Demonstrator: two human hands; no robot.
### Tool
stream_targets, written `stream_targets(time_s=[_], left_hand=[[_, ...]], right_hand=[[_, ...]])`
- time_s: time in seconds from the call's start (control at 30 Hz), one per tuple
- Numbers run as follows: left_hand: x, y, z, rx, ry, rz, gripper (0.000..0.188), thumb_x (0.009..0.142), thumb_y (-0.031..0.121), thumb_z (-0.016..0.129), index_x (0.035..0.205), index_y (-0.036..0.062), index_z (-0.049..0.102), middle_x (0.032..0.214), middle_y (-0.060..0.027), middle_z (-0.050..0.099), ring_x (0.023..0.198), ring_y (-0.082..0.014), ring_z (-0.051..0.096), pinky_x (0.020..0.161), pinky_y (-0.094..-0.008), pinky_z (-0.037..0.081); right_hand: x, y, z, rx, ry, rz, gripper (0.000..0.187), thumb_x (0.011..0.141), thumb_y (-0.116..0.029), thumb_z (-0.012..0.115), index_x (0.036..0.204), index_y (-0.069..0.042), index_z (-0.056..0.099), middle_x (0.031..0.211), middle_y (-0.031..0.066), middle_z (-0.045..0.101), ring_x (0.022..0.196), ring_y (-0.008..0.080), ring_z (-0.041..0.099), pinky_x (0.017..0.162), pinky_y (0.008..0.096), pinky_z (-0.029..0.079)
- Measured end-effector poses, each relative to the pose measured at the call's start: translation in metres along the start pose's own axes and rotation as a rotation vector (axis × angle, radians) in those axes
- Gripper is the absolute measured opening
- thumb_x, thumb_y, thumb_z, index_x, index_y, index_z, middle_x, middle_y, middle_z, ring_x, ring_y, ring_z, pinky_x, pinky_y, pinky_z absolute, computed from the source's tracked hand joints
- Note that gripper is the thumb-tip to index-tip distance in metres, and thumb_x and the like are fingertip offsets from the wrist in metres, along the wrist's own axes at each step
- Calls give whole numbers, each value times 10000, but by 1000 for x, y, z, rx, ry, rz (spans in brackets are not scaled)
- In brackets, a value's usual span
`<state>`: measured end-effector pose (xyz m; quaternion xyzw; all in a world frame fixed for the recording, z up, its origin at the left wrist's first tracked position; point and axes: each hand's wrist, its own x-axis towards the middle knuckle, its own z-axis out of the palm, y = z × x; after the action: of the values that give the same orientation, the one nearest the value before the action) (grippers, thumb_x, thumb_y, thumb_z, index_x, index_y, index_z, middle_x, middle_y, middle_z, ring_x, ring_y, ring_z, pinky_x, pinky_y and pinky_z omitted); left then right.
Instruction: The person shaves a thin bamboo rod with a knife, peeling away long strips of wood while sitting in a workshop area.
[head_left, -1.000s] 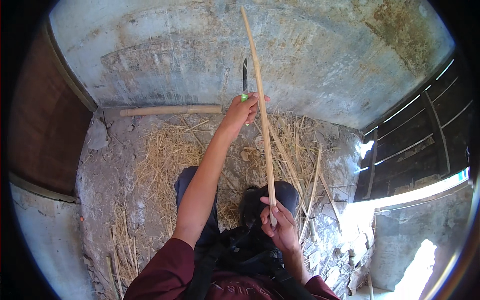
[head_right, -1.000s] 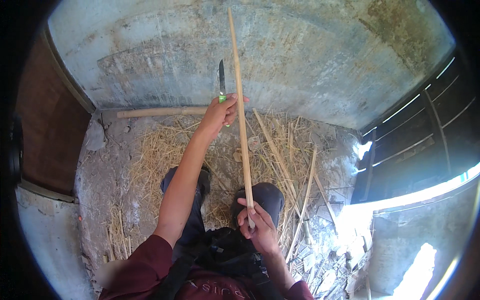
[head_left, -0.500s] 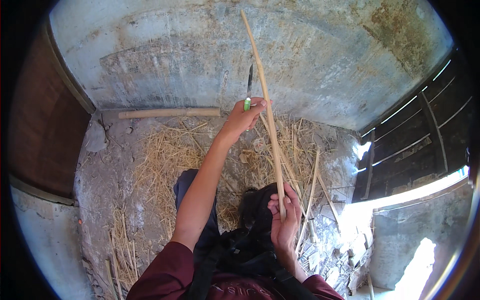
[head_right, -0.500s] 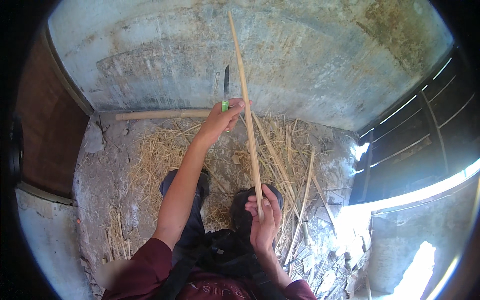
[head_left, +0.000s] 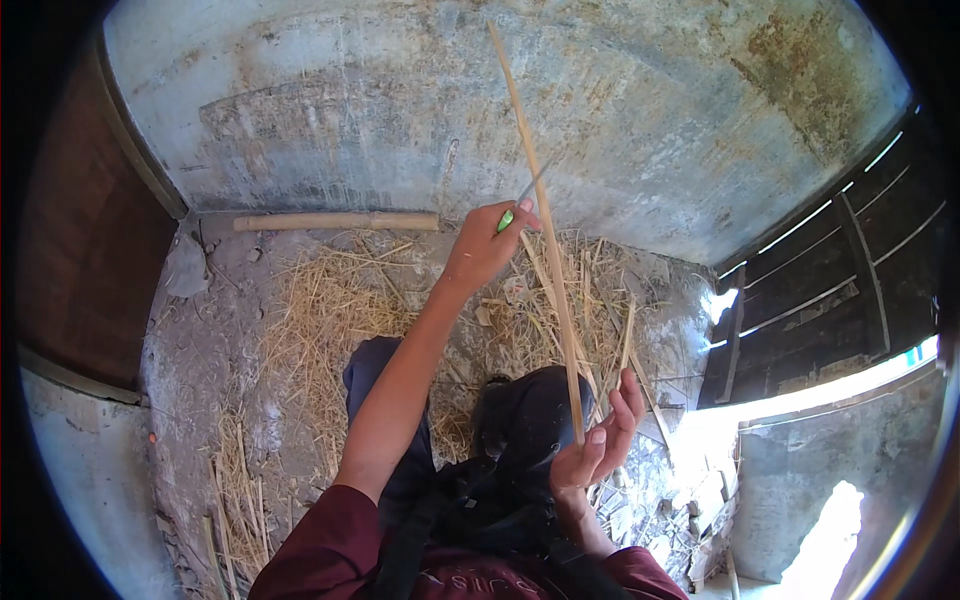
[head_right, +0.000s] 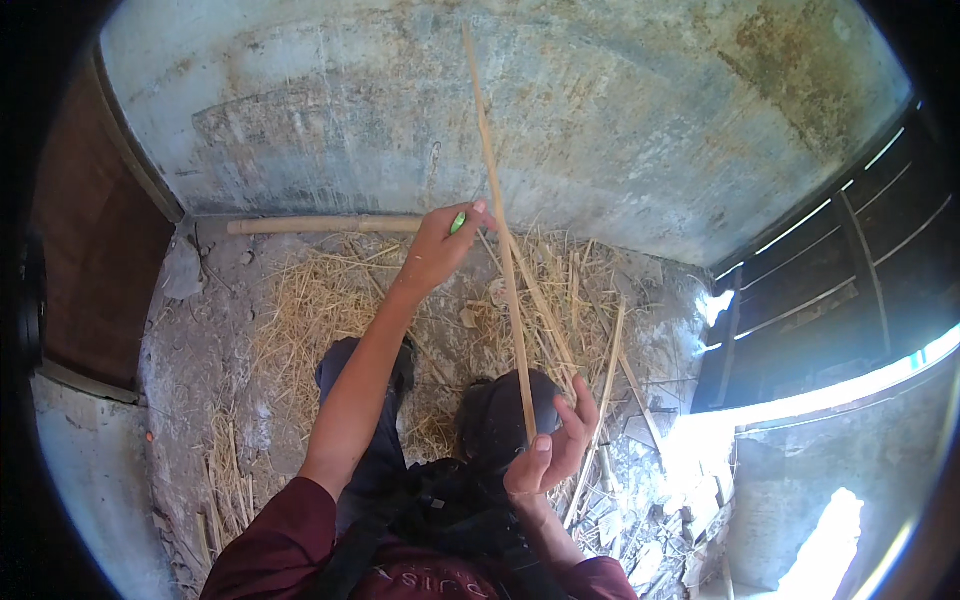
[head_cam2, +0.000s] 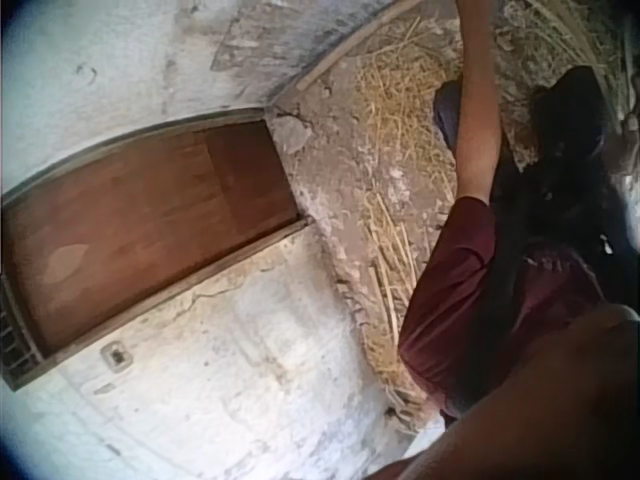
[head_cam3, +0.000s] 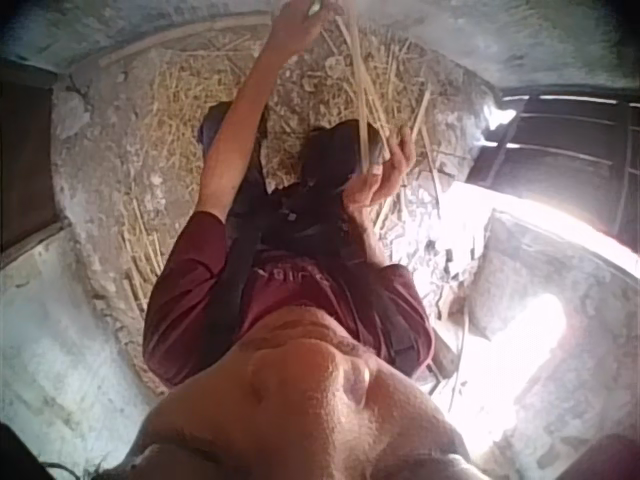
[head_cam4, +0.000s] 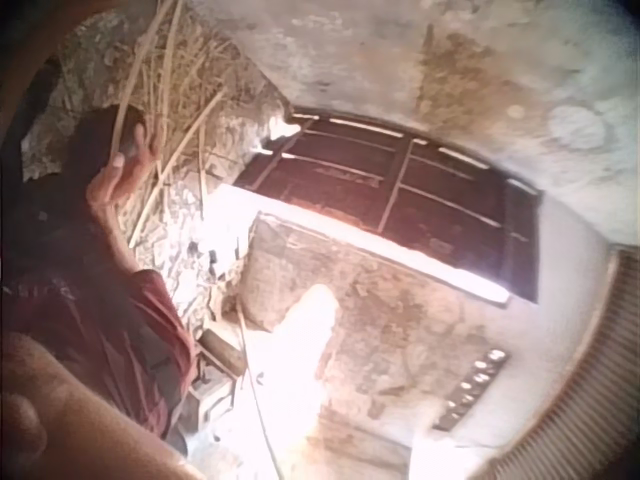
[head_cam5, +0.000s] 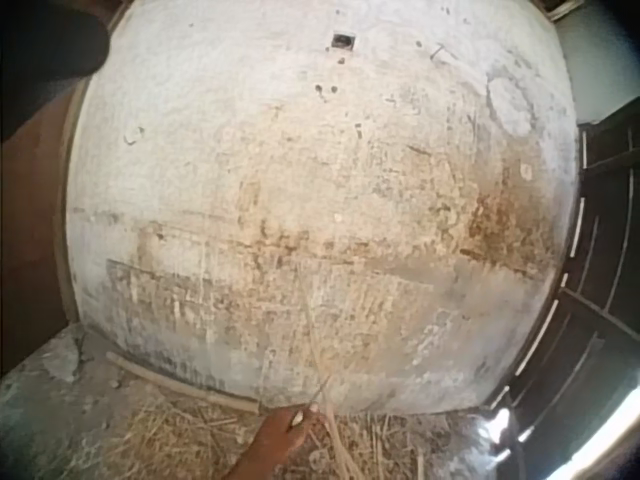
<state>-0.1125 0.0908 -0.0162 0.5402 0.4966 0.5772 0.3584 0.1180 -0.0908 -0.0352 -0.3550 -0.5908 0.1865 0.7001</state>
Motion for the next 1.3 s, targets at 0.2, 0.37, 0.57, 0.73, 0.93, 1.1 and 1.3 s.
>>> stream_targets(time_s=[0.2, 0.37, 0.57, 0.73, 0.93, 1.1, 1.3], left_hand=[[-34, 23, -4, 280, 54, 112, 416, 1114, 353, 548, 949, -10, 669, 611, -74, 496, 585, -157, 462, 581, -373, 391], [-106, 13, 23, 233, 72, 130, 188, 1059, 177, 606, 1017, -4, 626, 675, -158, 587, 613, -239, 607, 636, -427, 468], [-144, -4, 46, 219, -63, 180, 80, 1003, 77, 613, 1019, 9, 574, 759, -170, 623, 661, -357, 634, 655, -425, 485], [-142, -2, 44, 188, -44, 143, 108, 1034, 111, 610, 1033, 21, 550, 743, -169, 600, 657, -343, 627, 635, -404, 462], [-144, -16, 48, 191, -49, 184, 96, 1019, 100, 626, 1029, 26, 565, 754, -160, 627, 668, -361, 639, 637, -416, 467], [-145, -12, 55, 232, -52, 186, 84, 961, 61, 652, 969, 24, 577, 753, -174, 633, 708, -400, 655, 642, -445, 472], [-145, -11, 58, 303, -31, 232, 154, 975, 128, 656, 882, 20, 598, 729, -193, 587, 685, -425, 621, 626, -480, 450]], right_hand=[[11, -9, -6, -150, -37, -187, 466, 1043, -356, 493, 1233, 53, 610, 1459, 336, 523, 1404, 455, 499, 1206, 580, 327], [15, -15, -1, 7, -25, -48, 370, 1038, -235, 571, 1288, 38, 578, 1464, 302, 511, 1388, 410, 527, 1133, 530, 455], [13, -18, -5, 69, -96, 275, 364, 967, 47, 642, 1320, 0, 568, 1431, 208, 530, 1335, 303, 584, 954, 360, 585], [21, -11, -16, 92, -77, 340, 388, 956, 48, 648, 1332, 21, 556, 1343, 177, 604, 1187, 219, 637, 900, 342, 596], [21, -11, -19, 182, -70, 505, 339, 962, 58, 658, 1291, 13, 587, 1308, 145, 608, 1157, 193, 617, 860, 340, 607], [23, -14, -18, 205, -50, 535, 346, 955, 69, 666, 1285, 9, 584, 1276, 139, 624, 1156, 193, 619, 861, 335, 610], [17, -17, -7, 16, -70, 366, 325, 904, 135, 671, 1179, -14, 584, 1214, 133, 650, 1114, 192, 650, 890, 345, 613]])
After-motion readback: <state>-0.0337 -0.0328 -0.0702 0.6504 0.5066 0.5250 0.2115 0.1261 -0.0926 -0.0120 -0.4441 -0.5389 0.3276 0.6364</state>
